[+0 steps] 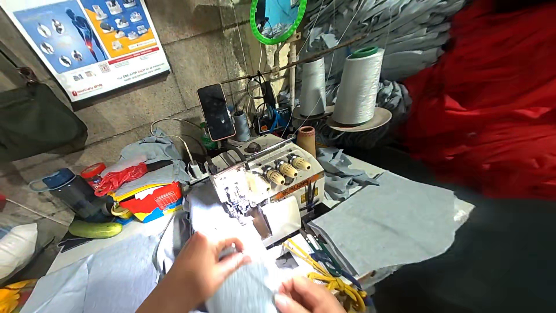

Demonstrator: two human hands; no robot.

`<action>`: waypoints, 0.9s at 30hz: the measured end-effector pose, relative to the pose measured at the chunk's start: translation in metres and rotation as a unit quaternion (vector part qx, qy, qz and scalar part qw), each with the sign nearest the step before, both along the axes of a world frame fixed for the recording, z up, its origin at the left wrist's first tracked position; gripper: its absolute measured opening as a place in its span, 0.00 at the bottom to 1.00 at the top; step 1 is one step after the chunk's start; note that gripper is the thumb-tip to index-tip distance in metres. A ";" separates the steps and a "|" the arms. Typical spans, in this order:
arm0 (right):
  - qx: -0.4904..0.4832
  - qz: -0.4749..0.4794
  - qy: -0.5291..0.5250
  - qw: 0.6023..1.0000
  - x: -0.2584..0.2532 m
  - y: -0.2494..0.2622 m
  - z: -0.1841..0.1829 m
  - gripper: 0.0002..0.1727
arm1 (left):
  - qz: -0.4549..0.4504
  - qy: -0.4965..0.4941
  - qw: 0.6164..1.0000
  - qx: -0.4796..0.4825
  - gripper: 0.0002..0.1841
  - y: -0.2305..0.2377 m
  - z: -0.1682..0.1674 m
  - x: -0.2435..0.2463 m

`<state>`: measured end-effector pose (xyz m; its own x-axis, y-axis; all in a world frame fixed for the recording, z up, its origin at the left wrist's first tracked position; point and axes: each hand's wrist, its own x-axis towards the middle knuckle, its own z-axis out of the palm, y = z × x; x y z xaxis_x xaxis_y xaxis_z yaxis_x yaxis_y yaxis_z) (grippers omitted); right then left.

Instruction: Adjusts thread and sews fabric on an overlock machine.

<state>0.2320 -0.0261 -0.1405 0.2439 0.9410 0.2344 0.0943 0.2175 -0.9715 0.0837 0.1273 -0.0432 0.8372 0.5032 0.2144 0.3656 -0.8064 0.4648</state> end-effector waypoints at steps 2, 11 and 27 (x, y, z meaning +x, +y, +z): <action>-0.056 -0.059 0.074 0.994 0.001 0.023 -0.017 0.04 | 0.057 0.077 0.994 -0.060 0.17 0.026 -0.013 0.022; -0.062 -0.054 0.035 0.996 0.006 0.025 -0.032 0.05 | 0.043 -0.106 0.989 0.095 0.13 0.035 -0.068 0.019; -0.174 0.011 -0.042 0.984 0.039 0.055 -0.021 0.13 | 0.049 -0.136 0.974 0.177 0.12 0.049 -0.065 0.018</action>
<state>0.2709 0.0289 -0.1613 0.2163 0.9726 -0.0854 0.1759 -0.1248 -0.9765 0.1022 0.1761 -0.1079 0.6765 0.4324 0.5961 0.3510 -0.9009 0.2552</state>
